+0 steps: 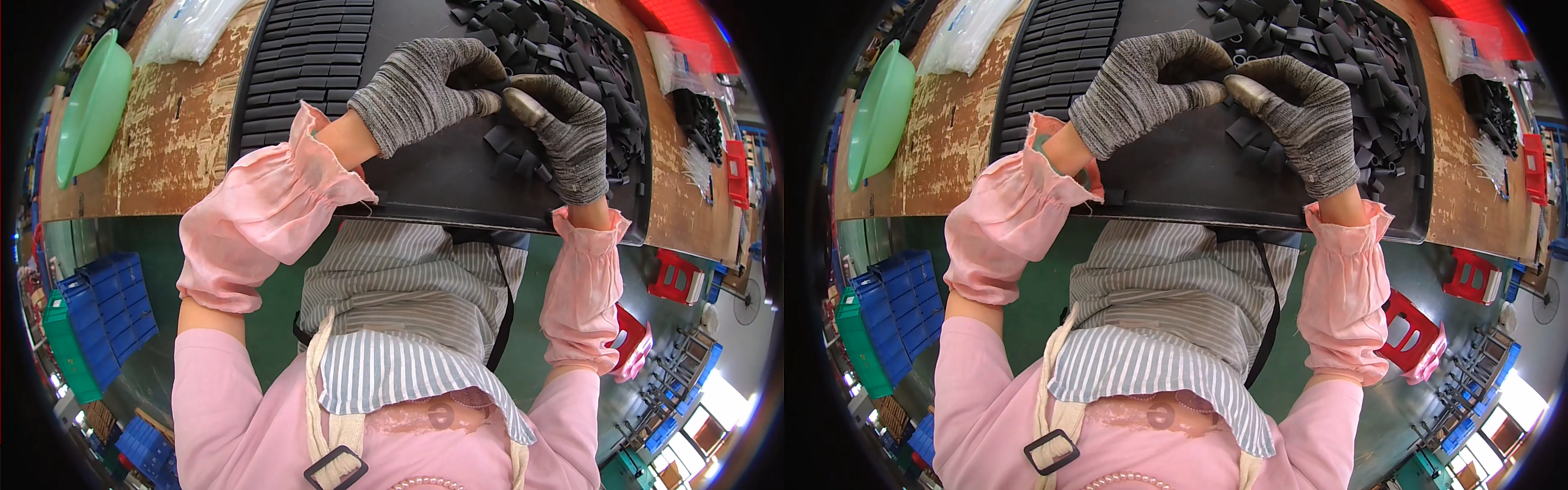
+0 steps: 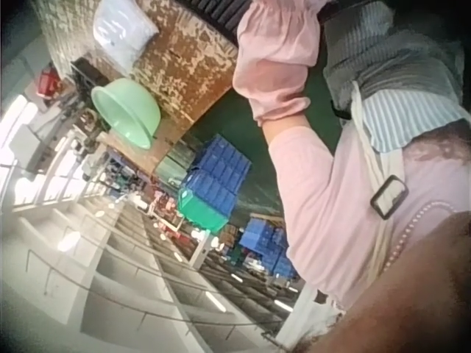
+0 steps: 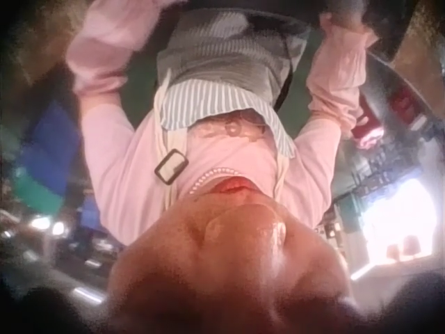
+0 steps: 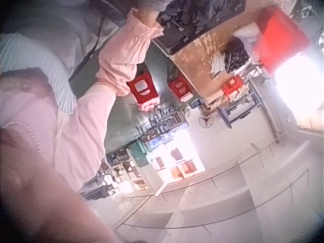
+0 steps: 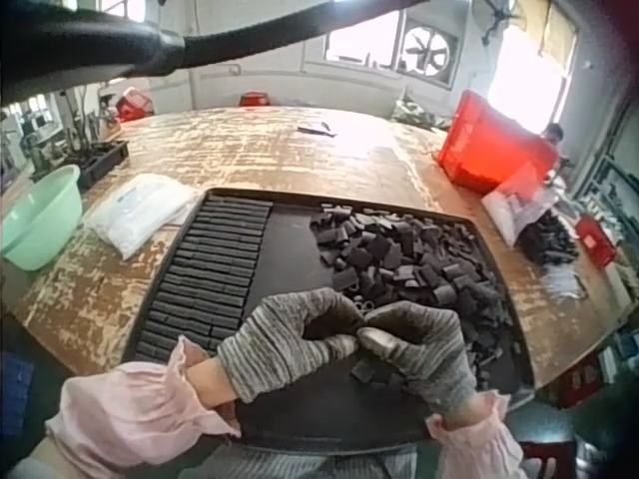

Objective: The person assembles or inspects small black plastic components on a tray by hand.

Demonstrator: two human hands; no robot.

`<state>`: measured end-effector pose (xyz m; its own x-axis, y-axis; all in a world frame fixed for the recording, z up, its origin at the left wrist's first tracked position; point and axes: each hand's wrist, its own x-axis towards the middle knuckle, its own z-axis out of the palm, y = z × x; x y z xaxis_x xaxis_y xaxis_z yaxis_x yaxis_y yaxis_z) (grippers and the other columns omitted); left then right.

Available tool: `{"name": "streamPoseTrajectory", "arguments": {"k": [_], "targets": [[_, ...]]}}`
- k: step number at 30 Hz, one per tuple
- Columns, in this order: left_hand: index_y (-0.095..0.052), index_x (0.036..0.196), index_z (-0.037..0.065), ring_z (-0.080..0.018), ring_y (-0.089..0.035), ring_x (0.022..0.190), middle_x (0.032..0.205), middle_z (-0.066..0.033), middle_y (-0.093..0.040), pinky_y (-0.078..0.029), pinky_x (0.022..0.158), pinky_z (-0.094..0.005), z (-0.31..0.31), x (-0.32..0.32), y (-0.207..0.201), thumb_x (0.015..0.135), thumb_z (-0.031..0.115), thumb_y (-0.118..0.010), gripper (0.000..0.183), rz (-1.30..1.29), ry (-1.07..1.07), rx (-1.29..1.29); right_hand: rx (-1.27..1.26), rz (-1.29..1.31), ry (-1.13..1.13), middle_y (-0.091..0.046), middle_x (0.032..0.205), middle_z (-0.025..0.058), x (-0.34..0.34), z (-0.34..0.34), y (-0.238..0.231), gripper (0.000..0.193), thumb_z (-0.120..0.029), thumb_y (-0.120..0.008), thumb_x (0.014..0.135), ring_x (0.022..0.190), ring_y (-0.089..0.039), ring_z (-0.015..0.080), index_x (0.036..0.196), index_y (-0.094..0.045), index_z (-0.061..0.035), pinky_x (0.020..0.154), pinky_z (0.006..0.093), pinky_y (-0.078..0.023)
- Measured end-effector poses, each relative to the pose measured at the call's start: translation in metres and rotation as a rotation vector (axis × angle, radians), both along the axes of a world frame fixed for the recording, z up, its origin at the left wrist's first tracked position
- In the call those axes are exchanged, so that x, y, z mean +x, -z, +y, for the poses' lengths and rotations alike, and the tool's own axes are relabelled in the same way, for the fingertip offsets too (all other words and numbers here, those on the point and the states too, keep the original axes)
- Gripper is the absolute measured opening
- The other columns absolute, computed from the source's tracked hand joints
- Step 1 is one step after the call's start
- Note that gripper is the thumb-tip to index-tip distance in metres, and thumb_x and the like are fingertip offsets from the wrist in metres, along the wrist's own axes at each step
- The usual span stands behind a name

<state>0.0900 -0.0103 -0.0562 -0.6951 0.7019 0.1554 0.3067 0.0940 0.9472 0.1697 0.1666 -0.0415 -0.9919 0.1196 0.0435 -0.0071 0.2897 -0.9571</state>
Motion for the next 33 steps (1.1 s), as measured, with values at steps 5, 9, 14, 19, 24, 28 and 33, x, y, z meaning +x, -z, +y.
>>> {"name": "streamPoseTrajectory", "arguments": {"k": [5, 9, 14, 19, 24, 28, 33], "targets": [[-0.062, 0.105, 0.003, -0.0115, -0.062, 0.086, 0.092, -0.0065, -0.066, -0.05, 0.08, -0.0251, 0.002, 0.0, 0.003, 0.075, 0.01, -0.071, 0.032, 0.091, -0.021, -0.035, 0.043, 0.003, 0.016, -0.067, 0.079, 0.0042, -0.003, -0.001, 0.006, 0.02, -0.016, -0.068, 0.08, 0.073, -0.06, 0.0084, 0.094, -0.068, -0.0024, 0.07, 0.0221, -0.049], [-0.062, 0.103, 0.005, -0.015, -0.063, 0.083, 0.091, -0.0073, -0.066, -0.051, 0.075, -0.0252, -0.006, 0.001, -0.004, 0.075, 0.01, -0.07, 0.029, 0.304, -0.033, -0.108, -0.037, -0.044, -0.1, -0.067, 0.084, 0.0047, 0.001, 0.009, 0.004, 0.024, -0.016, -0.068, 0.08, 0.078, -0.059, 0.0078, 0.099, -0.066, -0.0024, 0.072, 0.0215, -0.048], [-0.063, 0.099, 0.01, -0.0203, -0.06, 0.071, 0.089, -0.0067, -0.063, -0.051, 0.064, -0.0276, -0.056, 0.023, -0.038, 0.07, 0.005, -0.069, 0.03, 0.695, 0.043, -0.373, 0.578, 0.081, -0.184, -0.06, 0.086, 0.0074, 0.034, 0.031, -0.015, 0.027, -0.016, -0.07, 0.073, 0.078, -0.06, 0.0234, 0.098, -0.064, -0.0095, 0.07, 0.0311, -0.049], [-0.064, 0.1, 0.011, -0.0246, -0.056, 0.098, 0.096, -0.0039, -0.064, -0.046, 0.085, -0.0343, -0.087, 0.041, -0.018, 0.072, 0.011, -0.066, 0.029, 0.864, 0.195, -0.533, 1.001, 0.141, -0.238, -0.058, 0.096, 0.0113, 0.055, 0.035, -0.009, 0.041, -0.018, -0.076, 0.062, 0.09, -0.055, 0.0301, 0.099, -0.063, -0.0056, 0.079, 0.036, -0.047], [-0.063, 0.102, 0.01, -0.0295, -0.052, 0.111, 0.102, -0.0028, -0.063, -0.042, 0.092, -0.0389, -0.098, 0.053, -0.03, 0.075, 0.016, -0.066, 0.028, 0.834, 0.241, -0.633, 1.125, 0.224, -0.261, -0.057, 0.093, 0.0119, 0.051, 0.034, -0.006, 0.035, -0.017, -0.074, 0.062, 0.088, -0.055, 0.031, 0.093, -0.062, -0.0044, 0.079, 0.0359, -0.047], [-0.061, 0.106, 0.01, -0.0291, -0.052, 0.109, 0.102, -0.0048, -0.063, -0.043, 0.09, -0.0389, -0.082, 0.047, -0.033, 0.074, 0.02, -0.068, 0.034, 0.856, 0.247, -0.521, 0.911, 0.273, -0.206, -0.057, 0.094, 0.0068, 0.055, 0.033, -0.005, 0.029, -0.023, -0.069, 0.07, 0.087, -0.056, 0.024, 0.093, -0.062, -0.0055, 0.076, 0.0334, -0.046], [-0.06, 0.112, 0.01, -0.0247, -0.058, 0.096, 0.102, -0.0056, -0.061, -0.049, 0.079, -0.0328, -0.019, 0.05, -0.044, 0.07, 0.022, -0.072, 0.046, 0.671, 0.065, -0.057, -0.413, -0.165, -0.189, -0.059, 0.086, 0.0013, 0.058, 0.005, -0.019, 0.034, -0.024, -0.067, 0.079, 0.084, -0.054, 0.0085, 0.102, -0.061, -0.0012, 0.074, 0.0216, -0.042]]}}
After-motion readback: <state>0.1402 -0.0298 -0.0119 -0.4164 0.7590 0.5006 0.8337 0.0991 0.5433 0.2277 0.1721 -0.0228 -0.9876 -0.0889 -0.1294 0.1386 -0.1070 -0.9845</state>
